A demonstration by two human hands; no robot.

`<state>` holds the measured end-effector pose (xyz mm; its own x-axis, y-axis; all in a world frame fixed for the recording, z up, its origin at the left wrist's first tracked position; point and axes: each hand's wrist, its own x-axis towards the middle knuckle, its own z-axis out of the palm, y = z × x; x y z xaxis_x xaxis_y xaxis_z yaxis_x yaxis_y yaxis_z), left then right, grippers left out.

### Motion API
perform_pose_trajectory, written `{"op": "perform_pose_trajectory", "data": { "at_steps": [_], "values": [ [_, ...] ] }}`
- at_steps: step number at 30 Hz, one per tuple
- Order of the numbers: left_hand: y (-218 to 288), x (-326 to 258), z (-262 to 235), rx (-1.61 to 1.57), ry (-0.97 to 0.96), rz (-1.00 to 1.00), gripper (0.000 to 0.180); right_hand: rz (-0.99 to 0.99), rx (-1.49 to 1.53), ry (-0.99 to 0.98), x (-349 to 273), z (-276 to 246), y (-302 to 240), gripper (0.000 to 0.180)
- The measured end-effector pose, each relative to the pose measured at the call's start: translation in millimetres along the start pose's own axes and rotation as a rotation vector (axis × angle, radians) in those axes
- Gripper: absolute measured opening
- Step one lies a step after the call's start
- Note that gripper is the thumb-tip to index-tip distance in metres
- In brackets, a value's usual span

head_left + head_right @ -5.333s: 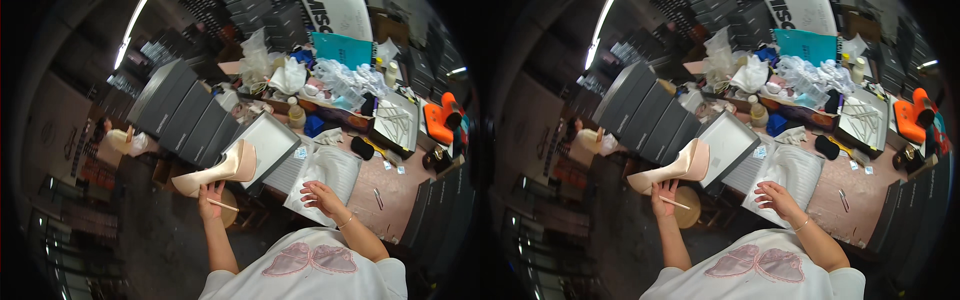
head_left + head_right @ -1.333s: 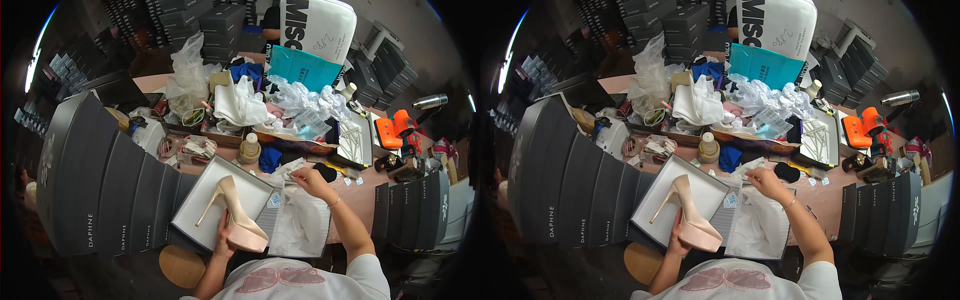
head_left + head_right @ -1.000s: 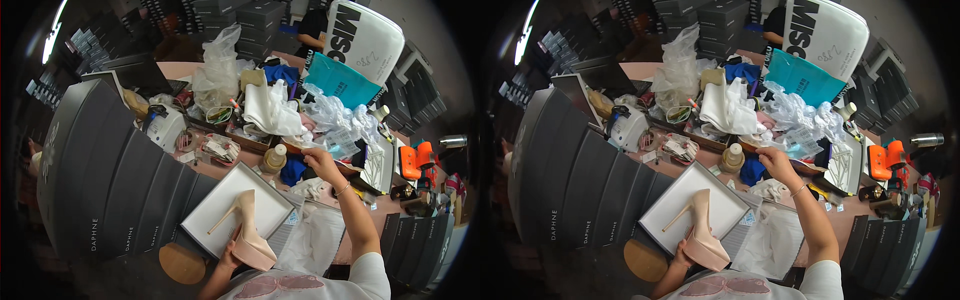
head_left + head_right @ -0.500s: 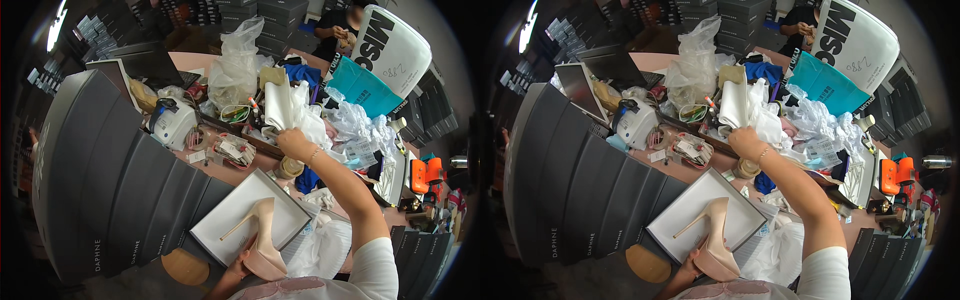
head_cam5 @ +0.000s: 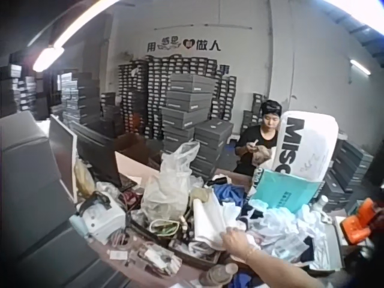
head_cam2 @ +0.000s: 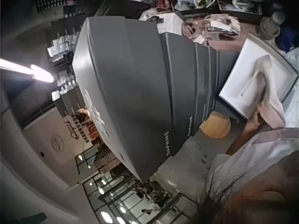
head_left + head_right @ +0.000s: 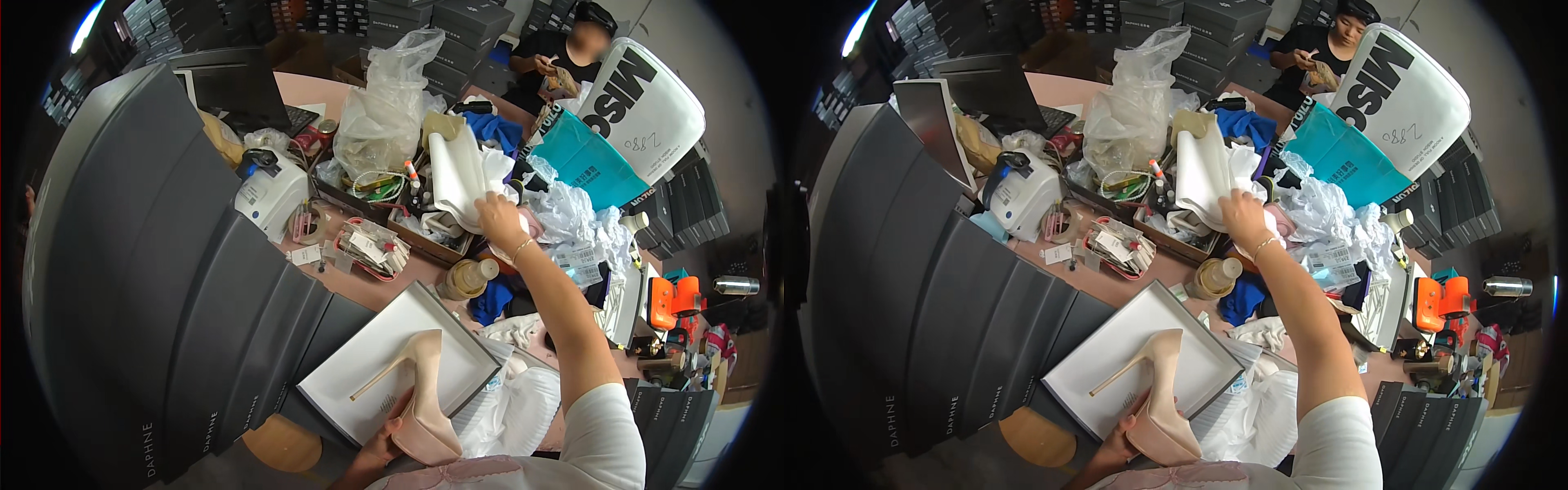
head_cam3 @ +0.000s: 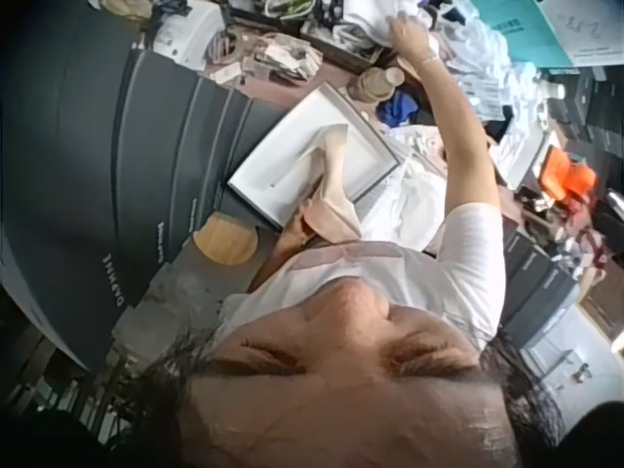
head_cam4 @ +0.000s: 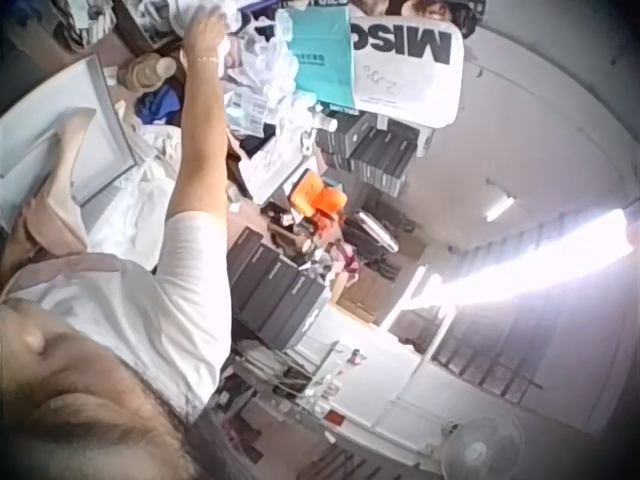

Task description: Inspecting and wiping down a pair of high-heeled shoes before placing them in a box.

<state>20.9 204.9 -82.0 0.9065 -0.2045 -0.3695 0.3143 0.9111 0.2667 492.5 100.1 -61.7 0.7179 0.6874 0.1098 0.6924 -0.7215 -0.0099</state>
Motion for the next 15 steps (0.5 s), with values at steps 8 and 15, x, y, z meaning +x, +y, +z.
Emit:
{"op": "perform_pose_trajectory", "data": {
  "at_steps": [8, 15],
  "values": [
    [3.3, 0.9, 1.3, -0.002, -0.004, -0.005, 0.105, 0.229, 0.405, 0.265, 67.5, -78.4, 35.2, 0.015],
    [2.5, 0.7, 1.2, -0.020, 0.027, 0.024, 0.105, 0.037, -0.254, -0.163, 21.9, -27.5, -64.9, 0.098]
  ]
}}
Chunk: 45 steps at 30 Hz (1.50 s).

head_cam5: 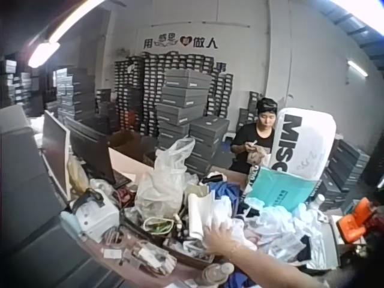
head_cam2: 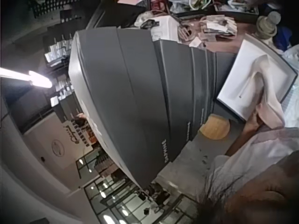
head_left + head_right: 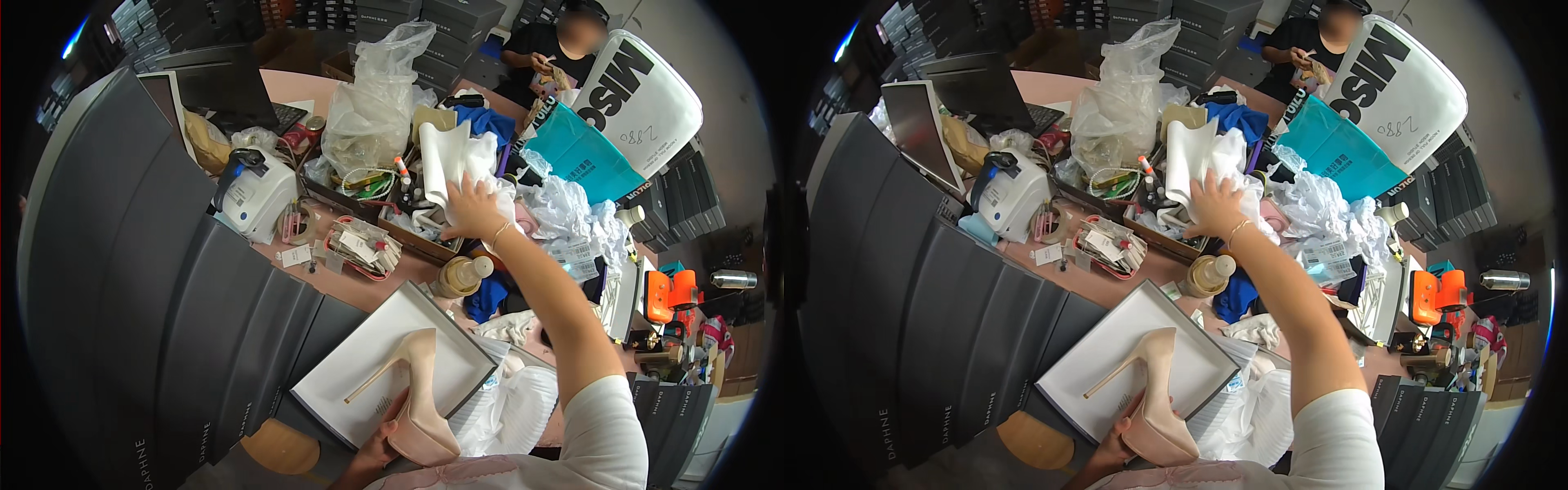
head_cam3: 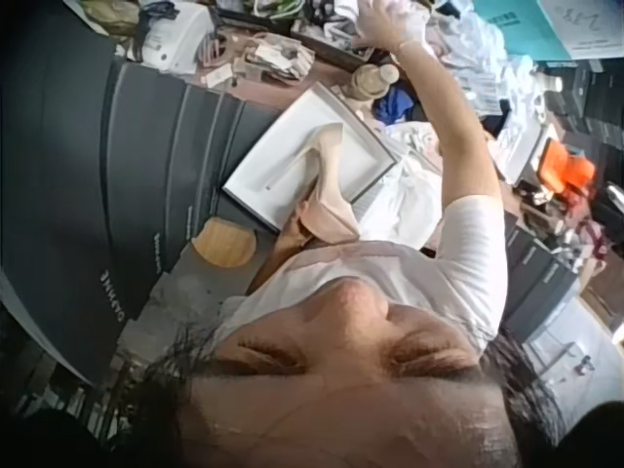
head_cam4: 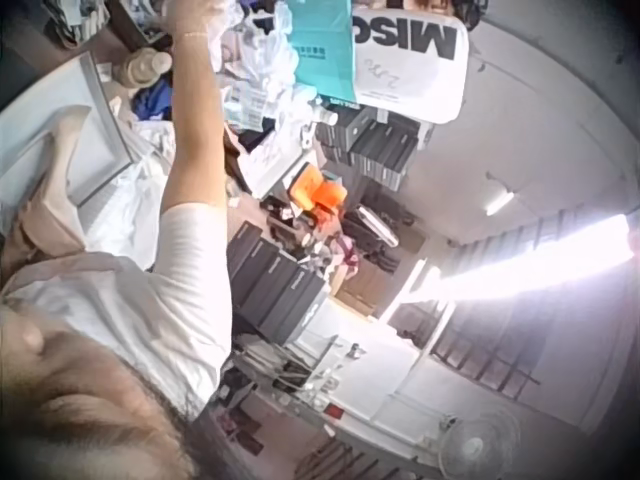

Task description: Inspecting and wiping down a pair of high-heeled shoes before placing them in a box.

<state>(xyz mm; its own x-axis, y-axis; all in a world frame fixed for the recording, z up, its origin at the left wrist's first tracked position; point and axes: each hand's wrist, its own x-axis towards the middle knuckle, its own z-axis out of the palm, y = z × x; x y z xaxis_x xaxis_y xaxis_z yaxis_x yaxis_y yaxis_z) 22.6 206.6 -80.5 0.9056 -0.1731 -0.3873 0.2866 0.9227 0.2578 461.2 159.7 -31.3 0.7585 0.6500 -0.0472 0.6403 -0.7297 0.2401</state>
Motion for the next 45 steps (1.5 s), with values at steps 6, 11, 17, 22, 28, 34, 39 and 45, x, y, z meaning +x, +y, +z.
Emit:
{"op": "perform_pose_trajectory", "data": {
  "at_steps": [6, 11, 17, 22, 28, 34, 39, 45],
  "values": [
    [-4.0, -1.2, -6.7, -0.009, 0.012, -0.021, 0.104, 0.059, 0.433, 0.220, 33.4, 32.5, 77.0, 0.021],
    [-2.8, -1.5, -3.6, -0.017, 0.022, -0.024, 0.104, 0.093, 0.575, 0.318, 52.5, -46.2, 109.9, 0.022],
    [3.1, -0.9, 3.1, -0.016, 0.006, -0.049, 0.104, 0.009, 0.300, 0.286, 57.5, -33.0, 95.5, 0.017],
    [-3.9, -1.2, -7.2, 0.000, 0.019, -0.026, 0.104, 0.040, 0.313, 0.267, 45.1, 1.6, 69.5, 0.019],
    [-2.4, -2.0, -5.6, 0.016, 0.017, -0.020, 0.102, 0.028, -0.274, -0.037, 14.8, -30.4, 36.8, 0.034],
    [-2.9, -0.6, -6.0, -0.023, -0.020, -0.002, 0.100, -0.345, 0.574, 0.281, 45.3, -59.0, -45.9, 0.028],
    [1.5, -4.6, -2.7, -0.057, -0.004, -0.082, 0.100, -0.001, 1.125, 0.164, 134.5, -16.8, -34.1, 0.039],
    [1.8, -8.2, -5.2, -0.150, -0.030, -0.144, 0.098, -0.131, 0.081, 0.056, 142.0, 51.9, 31.1, 0.022]
  ]
}}
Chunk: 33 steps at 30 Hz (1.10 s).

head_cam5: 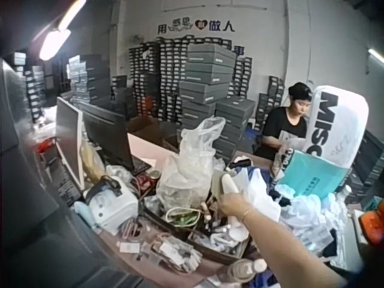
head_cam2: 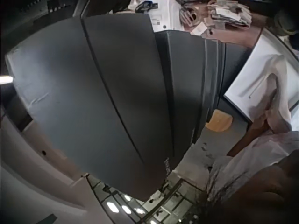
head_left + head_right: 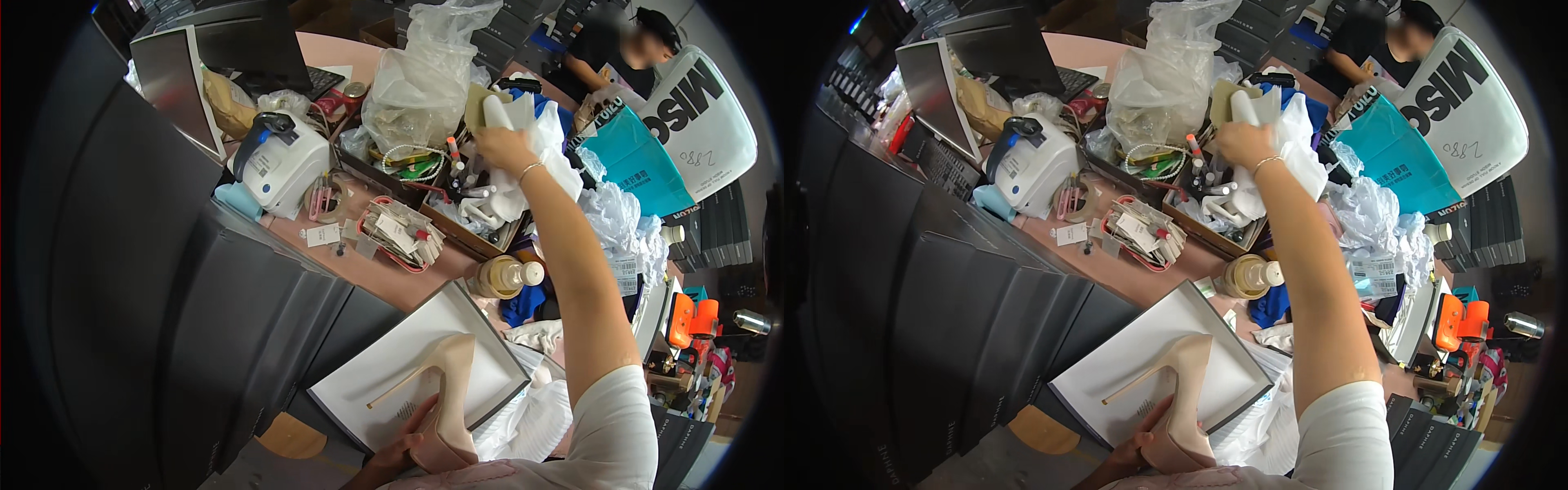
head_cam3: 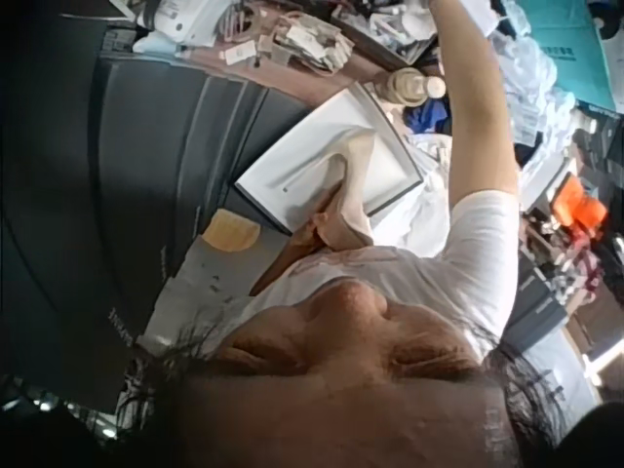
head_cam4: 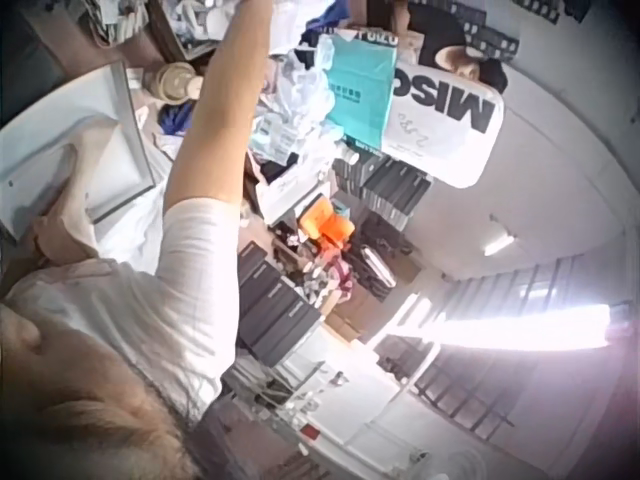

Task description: Inspecting and wiping down a pair of high-heeled shoes before placing them in a box.

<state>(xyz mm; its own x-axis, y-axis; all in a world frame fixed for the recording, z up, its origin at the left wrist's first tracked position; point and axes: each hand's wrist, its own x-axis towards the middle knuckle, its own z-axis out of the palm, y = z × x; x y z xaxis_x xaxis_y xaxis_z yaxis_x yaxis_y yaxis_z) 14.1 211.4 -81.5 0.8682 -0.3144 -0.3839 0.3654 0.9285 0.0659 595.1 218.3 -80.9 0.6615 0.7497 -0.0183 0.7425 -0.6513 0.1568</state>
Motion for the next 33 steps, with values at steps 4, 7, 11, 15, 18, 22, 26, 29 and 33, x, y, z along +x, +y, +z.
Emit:
{"op": "perform_pose_trajectory", "data": {
  "at_steps": [4, 7, 11, 15, 18, 22, 26, 29, 33],
  "values": [
    [-1.1, 2.1, -3.2, -0.025, -0.009, 0.009, 0.097, 0.196, -0.115, -0.182, -14.8, -27.4, 1.0, 0.021],
    [6.4, -0.3, 7.8, -0.014, 0.004, -0.005, 0.097, 0.194, -0.109, -0.109, -18.1, -20.8, -5.1, 0.022],
    [9.4, -2.0, 13.4, 0.002, 0.039, -0.017, 0.097, 0.182, -0.213, 0.087, -22.8, 15.5, -17.8, 0.023],
    [10.2, -2.9, 11.4, 0.053, 0.055, -0.038, 0.097, 0.387, 0.045, 0.267, -25.2, 22.5, -2.5, 0.018],
    [2.4, 0.7, 3.2, 0.044, 0.013, 0.028, 0.097, 0.443, 0.784, 0.533, -32.2, -48.2, -2.6, 0.018],
    [3.1, 1.4, 9.2, 0.072, 0.013, 0.076, 0.096, 0.290, 1.773, 0.604, -93.8, -114.4, -10.1, 0.016],
    [-6.9, 11.2, -8.0, 0.155, 0.013, 0.158, 0.099, 0.344, 2.329, 0.475, -179.8, -152.7, -28.4, 0.012],
    [-3.4, 5.2, 22.1, 0.192, -0.017, 0.234, 0.101, 0.490, 2.320, 0.513, -250.6, -182.8, -50.9, 0.014],
    [9.3, -5.0, 74.8, 0.382, -0.061, 0.285, 0.105, 0.516, 2.141, 0.493, -379.8, -133.1, -39.8, 0.040]
  ]
}}
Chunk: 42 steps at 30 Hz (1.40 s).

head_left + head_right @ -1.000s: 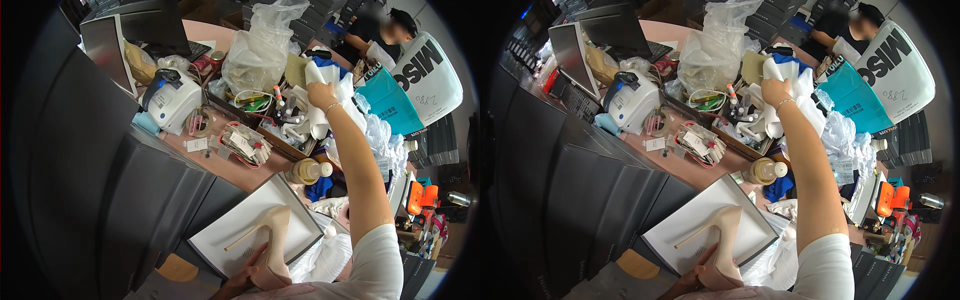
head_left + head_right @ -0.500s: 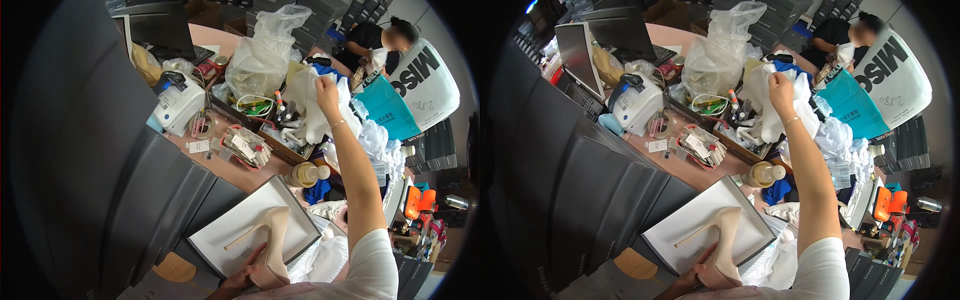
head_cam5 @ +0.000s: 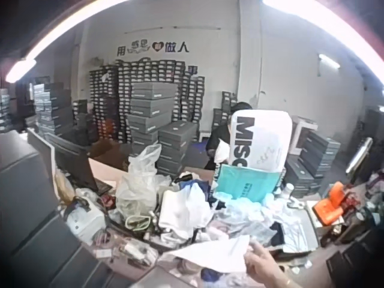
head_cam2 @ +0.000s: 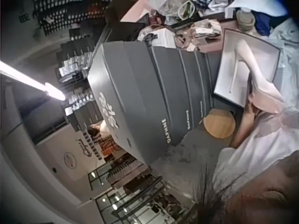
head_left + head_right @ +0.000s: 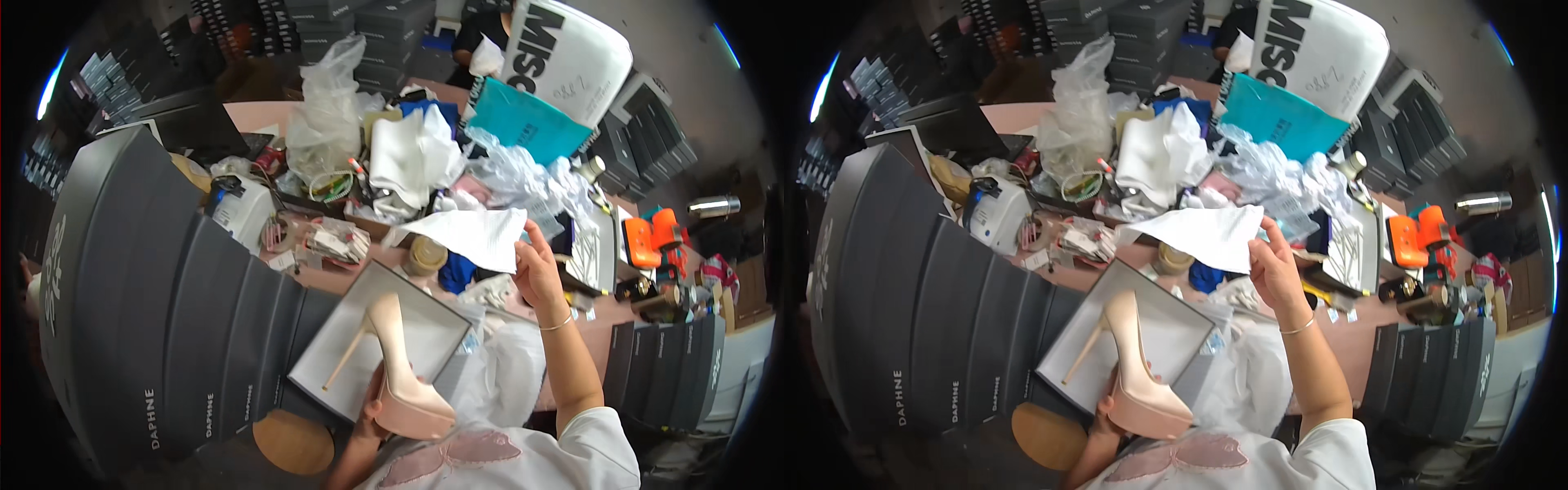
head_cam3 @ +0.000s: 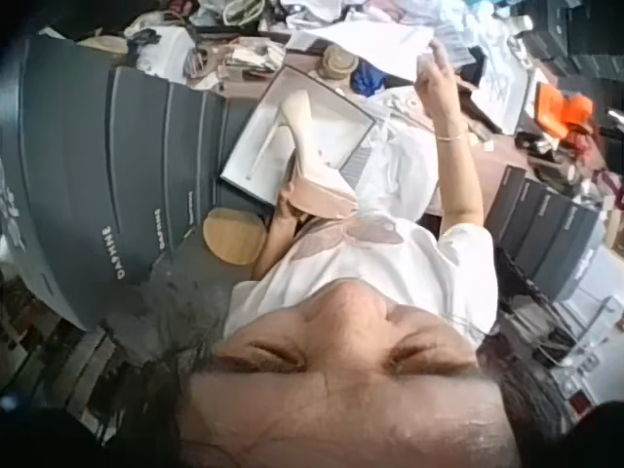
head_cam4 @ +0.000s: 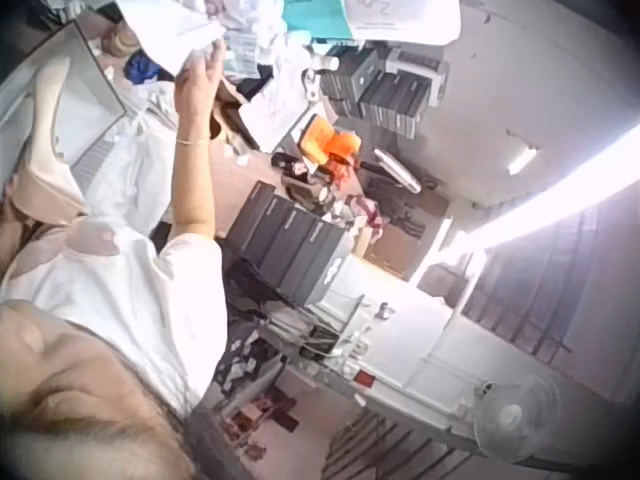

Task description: Inspecting and wiping down a pair of high-heeled shoes before placing them in a box.

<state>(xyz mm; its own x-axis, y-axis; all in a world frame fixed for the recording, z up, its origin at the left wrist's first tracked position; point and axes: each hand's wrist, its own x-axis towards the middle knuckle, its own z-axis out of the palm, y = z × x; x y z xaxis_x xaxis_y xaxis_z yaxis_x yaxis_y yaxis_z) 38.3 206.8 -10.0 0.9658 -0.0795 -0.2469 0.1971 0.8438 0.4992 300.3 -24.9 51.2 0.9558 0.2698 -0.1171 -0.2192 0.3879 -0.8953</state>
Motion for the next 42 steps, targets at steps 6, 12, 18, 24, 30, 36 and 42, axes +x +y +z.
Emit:
{"op": "perform_pose_trajectory", "data": {
  "at_steps": [6, 12, 18, 24, 30, 36, 42],
  "values": [
    [-9.3, 9.6, 29.5, 0.261, -0.142, -0.040, 0.124, 0.072, -0.369, 0.130, -159.4, -59.6, -9.4, 0.036],
    [-70.1, -11.0, 82.2, 0.194, -0.142, -0.178, 0.095, -0.015, -0.289, 0.244, -244.1, -116.7, -0.4, 0.019],
    [-118.4, -32.0, 109.3, 0.157, -0.062, -0.272, 0.088, -0.127, -0.155, 0.005, -283.0, -142.3, -20.2, 0.021],
    [-123.9, -31.4, 111.2, 0.175, -0.104, -0.194, 0.087, 0.121, -0.089, -0.242, -315.6, -92.9, -39.2, 0.011],
    [-112.6, -32.9, 98.8, 0.173, -0.010, -0.239, 0.081, -0.371, -0.933, -0.383, -307.3, -33.6, -5.5, 0.021],
    [-96.2, -41.7, 87.5, 0.209, 0.004, -0.282, 0.076, -0.373, -1.003, -0.238, -307.8, -6.0, 6.7, 0.020],
    [-85.2, -41.3, 79.6, 0.198, -0.007, -0.318, 0.075, -0.305, -1.048, -0.216, -302.6, -1.5, 14.8, 0.020]
  ]
}}
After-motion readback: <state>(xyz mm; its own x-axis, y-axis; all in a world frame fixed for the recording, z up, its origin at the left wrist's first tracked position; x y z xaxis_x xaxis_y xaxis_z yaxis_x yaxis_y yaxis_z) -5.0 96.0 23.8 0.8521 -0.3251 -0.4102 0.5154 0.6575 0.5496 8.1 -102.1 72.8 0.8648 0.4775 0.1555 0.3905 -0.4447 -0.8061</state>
